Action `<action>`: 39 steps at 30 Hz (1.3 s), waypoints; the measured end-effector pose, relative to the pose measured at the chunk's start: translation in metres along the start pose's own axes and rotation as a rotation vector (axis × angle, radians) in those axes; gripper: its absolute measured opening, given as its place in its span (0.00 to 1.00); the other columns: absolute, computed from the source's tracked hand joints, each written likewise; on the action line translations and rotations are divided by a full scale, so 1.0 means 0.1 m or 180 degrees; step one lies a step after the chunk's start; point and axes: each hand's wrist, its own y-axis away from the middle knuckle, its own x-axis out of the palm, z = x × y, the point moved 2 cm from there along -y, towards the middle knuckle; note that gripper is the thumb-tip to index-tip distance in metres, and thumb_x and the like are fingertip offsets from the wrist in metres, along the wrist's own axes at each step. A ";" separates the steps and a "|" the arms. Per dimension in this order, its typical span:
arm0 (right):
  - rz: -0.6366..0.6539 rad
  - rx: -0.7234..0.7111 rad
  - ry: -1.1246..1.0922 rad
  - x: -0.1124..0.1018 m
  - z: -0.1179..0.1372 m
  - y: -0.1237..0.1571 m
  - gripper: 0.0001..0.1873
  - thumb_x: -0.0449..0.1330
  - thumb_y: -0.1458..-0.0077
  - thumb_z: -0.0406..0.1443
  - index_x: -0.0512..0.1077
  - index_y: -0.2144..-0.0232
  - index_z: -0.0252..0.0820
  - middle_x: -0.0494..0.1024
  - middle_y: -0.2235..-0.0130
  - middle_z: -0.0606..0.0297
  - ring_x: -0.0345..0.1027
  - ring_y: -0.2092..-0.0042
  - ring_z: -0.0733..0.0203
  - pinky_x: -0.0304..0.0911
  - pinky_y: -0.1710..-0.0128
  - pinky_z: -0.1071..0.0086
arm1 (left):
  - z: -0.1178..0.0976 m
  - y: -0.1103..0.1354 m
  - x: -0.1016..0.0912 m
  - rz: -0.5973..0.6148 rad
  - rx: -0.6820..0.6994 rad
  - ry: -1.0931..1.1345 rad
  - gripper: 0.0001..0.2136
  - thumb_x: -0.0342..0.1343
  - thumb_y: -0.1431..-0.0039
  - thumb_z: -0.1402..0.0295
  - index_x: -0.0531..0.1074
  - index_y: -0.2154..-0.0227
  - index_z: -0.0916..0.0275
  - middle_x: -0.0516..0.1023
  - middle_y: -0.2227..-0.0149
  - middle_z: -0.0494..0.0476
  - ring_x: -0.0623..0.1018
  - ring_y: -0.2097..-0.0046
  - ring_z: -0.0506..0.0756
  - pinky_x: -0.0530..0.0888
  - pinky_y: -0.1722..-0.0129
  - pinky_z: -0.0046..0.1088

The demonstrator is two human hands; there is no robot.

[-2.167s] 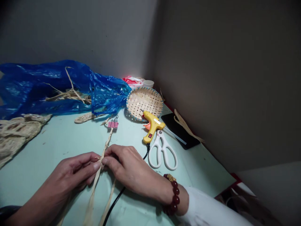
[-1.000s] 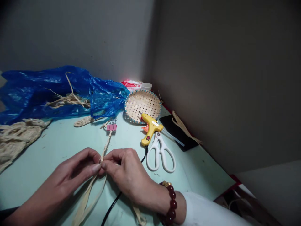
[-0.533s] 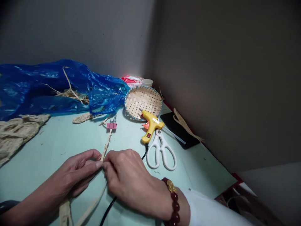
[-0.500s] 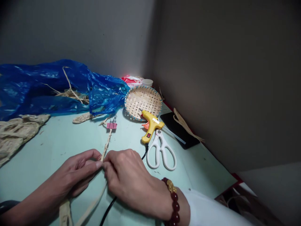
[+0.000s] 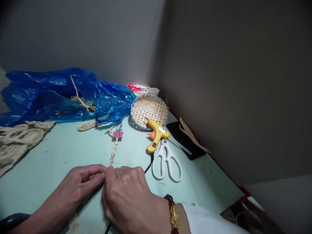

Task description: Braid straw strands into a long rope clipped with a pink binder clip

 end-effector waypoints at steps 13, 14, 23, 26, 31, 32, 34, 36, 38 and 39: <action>-0.1255 -0.1234 0.0653 0.06 0.18 0.06 0.12 0.47 0.48 0.26 0.70 0.69 0.33 0.69 0.78 0.60 0.59 0.77 0.59 0.50 0.79 0.65 | 0.13 0.00 0.01 0.0226 -0.0193 0.0766 0.16 0.60 0.47 0.56 0.66 0.77 0.63 0.56 0.80 0.43 0.52 0.78 0.46 0.49 0.79 0.23; -0.1231 -0.1259 0.0632 0.06 0.17 0.07 0.12 0.47 0.48 0.26 0.71 0.69 0.32 0.70 0.77 0.59 0.60 0.76 0.59 0.51 0.78 0.65 | 0.13 0.01 0.00 0.0229 -0.0203 0.0762 0.15 0.60 0.47 0.56 0.67 0.76 0.63 0.56 0.80 0.42 0.52 0.78 0.46 0.48 0.79 0.23; -0.0359 0.0567 -0.1720 -0.23 -0.16 -0.05 0.09 0.55 0.38 0.38 0.72 0.63 0.37 0.75 0.70 0.64 0.67 0.69 0.65 0.59 0.67 0.71 | 0.02 0.06 -0.06 0.0365 -0.0205 0.0967 0.12 0.61 0.47 0.60 0.69 0.74 0.64 0.50 0.83 0.39 0.45 0.80 0.44 0.42 0.82 0.23; 0.0406 0.0841 -0.2822 -0.16 -0.22 -0.10 0.10 0.57 0.39 0.38 0.71 0.59 0.39 0.77 0.67 0.64 0.70 0.66 0.63 0.61 0.66 0.72 | -0.01 0.06 -0.07 0.0447 -0.0246 0.0931 0.11 0.61 0.47 0.61 0.70 0.74 0.64 0.55 0.83 0.40 0.46 0.80 0.44 0.43 0.82 0.22; 0.1265 0.0954 -0.4167 -0.09 -0.22 -0.11 0.10 0.49 0.35 0.36 0.68 0.61 0.37 0.72 0.72 0.66 0.69 0.69 0.67 0.63 0.66 0.74 | 0.01 0.05 -0.06 0.0556 -0.0012 0.0535 0.12 0.56 0.43 0.60 0.70 0.74 0.64 0.75 0.76 0.53 0.56 0.80 0.45 0.50 0.82 0.21; 0.1357 0.0993 -0.4185 -0.10 -0.22 -0.12 0.11 0.48 0.34 0.37 0.68 0.62 0.37 0.69 0.74 0.68 0.65 0.72 0.69 0.62 0.69 0.75 | 0.01 0.05 -0.06 0.0535 0.0033 0.0509 0.12 0.55 0.42 0.60 0.70 0.75 0.64 0.75 0.75 0.53 0.60 0.79 0.46 0.53 0.81 0.21; 0.1361 0.0999 -0.3954 -0.14 -0.23 -0.13 0.13 0.49 0.35 0.38 0.70 0.64 0.37 0.65 0.74 0.70 0.58 0.75 0.70 0.56 0.74 0.77 | 0.02 0.07 -0.06 0.0472 0.0042 0.0525 0.13 0.55 0.42 0.59 0.71 0.76 0.63 0.74 0.73 0.53 0.67 0.73 0.50 0.61 0.77 0.21; 0.1129 0.0973 -0.3557 -0.16 -0.23 -0.14 0.12 0.54 0.38 0.40 0.72 0.65 0.37 0.63 0.73 0.71 0.54 0.73 0.70 0.52 0.75 0.77 | 0.01 0.09 -0.07 0.0457 -0.0034 0.0584 0.11 0.57 0.44 0.60 0.72 0.74 0.62 0.72 0.72 0.52 0.70 0.69 0.52 0.67 0.70 0.24; 0.0869 0.1018 -0.3315 -0.15 -0.23 -0.15 0.11 0.58 0.41 0.40 0.73 0.67 0.36 0.63 0.75 0.71 0.52 0.72 0.69 0.49 0.75 0.76 | 0.00 0.11 -0.07 0.0435 -0.0085 0.0572 0.09 0.58 0.45 0.62 0.71 0.74 0.61 0.71 0.72 0.51 0.70 0.67 0.53 0.69 0.67 0.26; 0.0763 0.1072 -0.3327 -0.13 -0.23 -0.15 0.11 0.57 0.41 0.40 0.74 0.68 0.36 0.63 0.76 0.71 0.52 0.73 0.69 0.49 0.75 0.75 | 0.00 0.11 -0.08 0.0402 -0.0064 0.0477 0.08 0.58 0.45 0.62 0.71 0.74 0.61 0.71 0.72 0.51 0.70 0.67 0.54 0.69 0.66 0.26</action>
